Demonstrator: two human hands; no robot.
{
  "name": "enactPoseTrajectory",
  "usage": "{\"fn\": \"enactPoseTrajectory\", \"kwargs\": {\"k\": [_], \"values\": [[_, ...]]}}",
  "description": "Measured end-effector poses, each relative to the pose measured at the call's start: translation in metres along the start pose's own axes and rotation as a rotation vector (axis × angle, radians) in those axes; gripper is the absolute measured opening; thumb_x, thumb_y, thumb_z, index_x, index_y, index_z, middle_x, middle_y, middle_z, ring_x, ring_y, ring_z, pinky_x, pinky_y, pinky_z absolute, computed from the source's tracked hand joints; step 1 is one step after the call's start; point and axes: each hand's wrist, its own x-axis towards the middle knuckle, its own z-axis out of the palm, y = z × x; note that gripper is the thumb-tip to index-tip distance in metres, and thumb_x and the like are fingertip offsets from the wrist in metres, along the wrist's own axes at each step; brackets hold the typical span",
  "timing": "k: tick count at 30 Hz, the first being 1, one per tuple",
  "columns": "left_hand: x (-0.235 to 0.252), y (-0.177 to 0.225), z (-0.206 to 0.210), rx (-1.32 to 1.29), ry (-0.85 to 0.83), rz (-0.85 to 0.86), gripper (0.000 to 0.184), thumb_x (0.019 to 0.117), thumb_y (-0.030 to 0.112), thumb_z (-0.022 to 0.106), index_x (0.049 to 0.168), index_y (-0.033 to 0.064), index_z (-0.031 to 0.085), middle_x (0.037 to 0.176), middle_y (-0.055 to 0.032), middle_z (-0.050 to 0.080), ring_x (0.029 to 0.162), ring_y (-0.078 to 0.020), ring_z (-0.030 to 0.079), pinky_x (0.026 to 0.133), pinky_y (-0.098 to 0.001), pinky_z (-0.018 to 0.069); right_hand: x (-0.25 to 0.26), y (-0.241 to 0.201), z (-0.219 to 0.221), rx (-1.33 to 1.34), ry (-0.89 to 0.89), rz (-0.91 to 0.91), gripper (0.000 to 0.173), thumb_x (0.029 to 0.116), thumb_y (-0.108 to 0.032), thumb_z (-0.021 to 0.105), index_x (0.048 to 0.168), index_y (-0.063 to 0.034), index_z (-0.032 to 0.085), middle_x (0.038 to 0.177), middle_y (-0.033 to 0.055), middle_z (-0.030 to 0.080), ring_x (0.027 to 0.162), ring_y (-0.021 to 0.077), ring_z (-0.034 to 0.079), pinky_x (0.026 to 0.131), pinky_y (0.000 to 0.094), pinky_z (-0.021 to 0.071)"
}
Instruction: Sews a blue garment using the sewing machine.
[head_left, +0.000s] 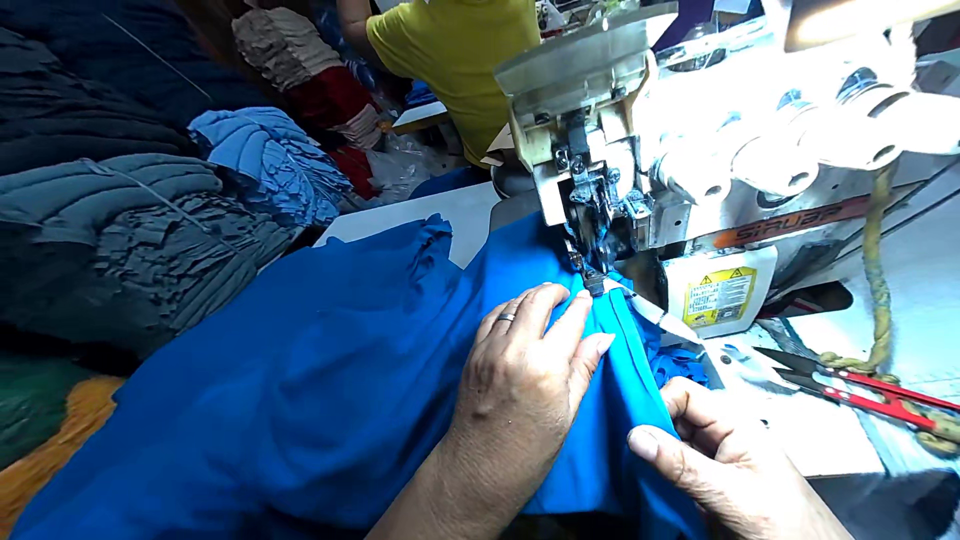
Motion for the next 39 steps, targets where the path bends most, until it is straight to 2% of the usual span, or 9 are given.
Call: {"fn": "enactPoseTrajectory", "kwargs": {"k": [7, 12, 16, 19, 24, 28, 32, 35, 39], "values": [[0.004, -0.013, -0.001, -0.096, -0.086, 0.008, 0.042, 0.1024, 0.033, 0.05, 0.124, 0.0072, 0.074, 0.121, -0.011, 0.07, 0.115, -0.0245, 0.065, 0.1, -0.0402, 0.0491, 0.012, 0.002, 0.003, 0.045, 0.035, 0.079, 0.009, 0.0893, -0.018, 0.073, 0.089, -0.0147, 0.065, 0.08, -0.01, 0.065, 0.074, -0.0025, 0.064, 0.07, 0.0145, 0.0539], [0.007, -0.037, 0.0, -0.171, -0.121, 0.099, 0.043, 0.1024, 0.038, 0.052, 0.127, 0.01, 0.073, 0.126, -0.0096, 0.069, 0.12, -0.022, 0.064, 0.105, -0.0406, 0.0467, 0.02, -0.003, -0.003, 0.419, -0.097, 0.219, 0.017, 0.0911, -0.014, 0.069, 0.106, -0.01, 0.06, 0.088, -0.0012, 0.072, 0.08, 0.0045, 0.072, 0.073, 0.0211, 0.0603], [0.006, -0.062, 0.004, -0.295, -0.145, 0.202, 0.053, 0.1048, 0.047, 0.043, 0.128, 0.0076, 0.071, 0.132, -0.0107, 0.066, 0.129, -0.0191, 0.059, 0.11, -0.04, 0.0424, 0.017, -0.013, -0.009, 0.482, -0.121, 0.278, 0.009, 0.0945, -0.004, 0.061, 0.093, -0.0104, 0.068, 0.082, -0.0003, 0.073, 0.077, 0.0044, 0.071, 0.073, 0.0209, 0.0594], [0.009, -0.071, 0.001, -0.278, -0.157, 0.26, 0.057, 0.105, 0.049, 0.041, 0.129, 0.0054, 0.07, 0.134, -0.0122, 0.066, 0.13, -0.0196, 0.059, 0.111, -0.0383, 0.0423, 0.014, -0.014, -0.014, 0.417, -0.128, 0.271, 0.01, 0.0897, -0.005, 0.066, 0.096, -0.0119, 0.064, 0.086, -0.0018, 0.073, 0.08, 0.0043, 0.071, 0.075, 0.0217, 0.0597], [0.0, -0.04, -0.01, -0.186, 0.0, 0.316, 0.045, 0.1074, 0.042, 0.045, 0.122, 0.0101, 0.073, 0.127, -0.0114, 0.069, 0.131, -0.023, 0.057, 0.114, -0.0449, 0.0391, 0.008, -0.003, -0.019, 0.311, -0.074, 0.181, 0.021, 0.0838, -0.011, 0.075, 0.1, -0.0118, 0.062, 0.09, -0.0027, 0.073, 0.083, 0.0044, 0.071, 0.075, 0.0216, 0.0599], [-0.031, 0.004, -0.006, -0.26, 0.078, 0.227, 0.041, 0.1087, 0.045, 0.042, 0.116, 0.0178, 0.072, 0.12, -0.0022, 0.07, 0.126, -0.0128, 0.058, 0.111, -0.0339, 0.0406, -0.003, -0.004, -0.015, 0.316, -0.04, 0.146, 0.021, 0.0866, -0.003, 0.072, 0.101, -0.0124, 0.06, 0.089, -0.0055, 0.071, 0.081, 0.003, 0.069, 0.075, 0.0217, 0.0594], [-0.056, 0.032, -0.008, -0.415, 0.032, 0.067, 0.045, 0.1075, 0.045, 0.044, 0.117, 0.0106, 0.071, 0.116, -0.0058, 0.07, 0.119, -0.0119, 0.059, 0.105, -0.0266, 0.04, -0.018, -0.012, -0.005, 0.341, -0.011, 0.113, 0.026, 0.0911, 0.002, 0.065, 0.11, -0.0109, 0.053, 0.093, -0.0078, 0.07, 0.085, 0.0024, 0.07, 0.079, 0.0231, 0.0595], [-0.065, 0.04, -0.014, -0.492, 0.004, -0.028, 0.05, 0.1061, 0.047, 0.045, 0.12, 0.0053, 0.068, 0.118, -0.0087, 0.068, 0.118, -0.0095, 0.059, 0.105, -0.0234, 0.0399, -0.026, -0.014, -0.004, 0.409, -0.028, 0.078, 0.019, 0.0944, 0.001, 0.062, 0.11, -0.0088, 0.059, 0.097, -0.0065, 0.072, 0.087, 0.0035, 0.071, 0.081, 0.023, 0.0604], [-0.069, 0.049, -0.017, -0.363, 0.035, -0.049, 0.056, 0.1013, 0.056, 0.051, 0.12, 0.0052, 0.068, 0.115, -0.01, 0.07, 0.116, -0.0118, 0.06, 0.107, -0.0254, 0.038, -0.035, -0.012, -0.003, 0.46, -0.097, 0.066, 0.015, 0.105, -0.007, 0.044, 0.109, -0.012, 0.057, 0.097, -0.0084, 0.073, 0.087, 0.0026, 0.071, 0.079, 0.024, 0.0609]]}}
